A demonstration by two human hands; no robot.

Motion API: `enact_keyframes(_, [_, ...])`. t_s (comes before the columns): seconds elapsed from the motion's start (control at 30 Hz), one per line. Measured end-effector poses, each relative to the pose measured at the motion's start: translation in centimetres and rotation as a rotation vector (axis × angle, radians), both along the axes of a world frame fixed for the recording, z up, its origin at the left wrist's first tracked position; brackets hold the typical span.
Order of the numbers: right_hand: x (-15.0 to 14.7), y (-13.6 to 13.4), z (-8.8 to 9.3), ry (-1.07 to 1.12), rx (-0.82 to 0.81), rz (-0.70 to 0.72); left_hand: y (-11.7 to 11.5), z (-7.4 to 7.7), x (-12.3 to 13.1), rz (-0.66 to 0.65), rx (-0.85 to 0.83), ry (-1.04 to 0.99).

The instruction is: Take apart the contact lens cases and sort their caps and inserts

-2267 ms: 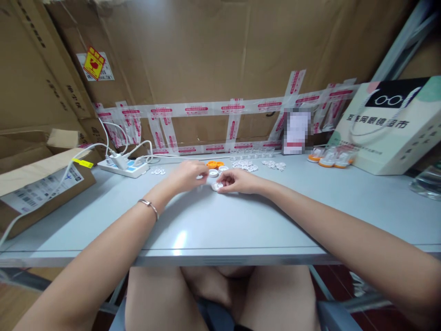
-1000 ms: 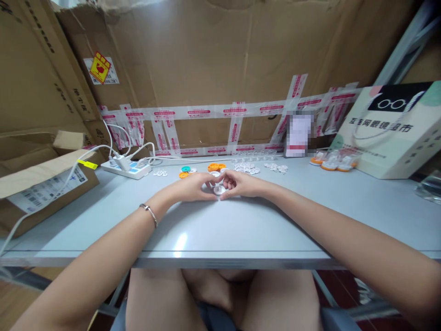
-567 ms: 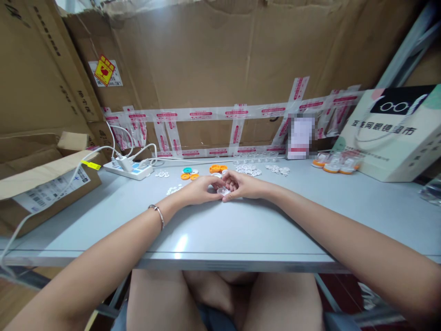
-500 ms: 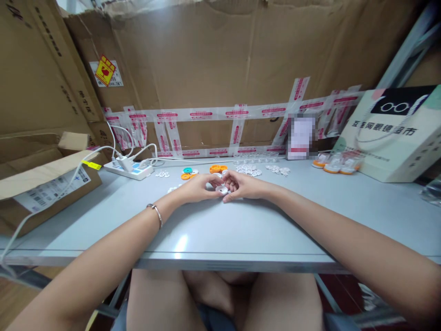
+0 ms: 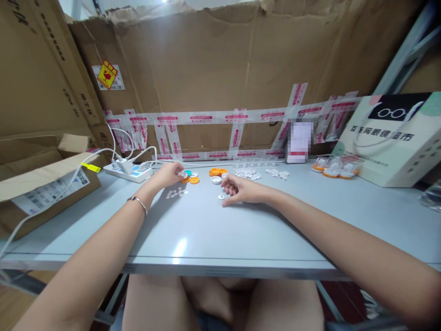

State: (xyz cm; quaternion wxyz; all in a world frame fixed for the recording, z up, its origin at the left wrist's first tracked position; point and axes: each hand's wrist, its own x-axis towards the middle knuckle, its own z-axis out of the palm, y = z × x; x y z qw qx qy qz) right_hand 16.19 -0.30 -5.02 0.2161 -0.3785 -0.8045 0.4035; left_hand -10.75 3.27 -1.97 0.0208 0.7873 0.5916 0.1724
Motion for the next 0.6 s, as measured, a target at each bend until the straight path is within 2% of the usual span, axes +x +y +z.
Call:
enact_keyframes(0.33, [-0.13, -0.3, 0.61, -0.09, 0.036, -0.013, -0.51, 0.32, 0.35, -0.033, -0.085, -0.007])
enact_keyframes(0.6, [-0.11, -0.37, 0.68, -0.11, 0.047, -0.016, 0.06, -0.58, 0.63, 0.024, -0.04, 0.042])
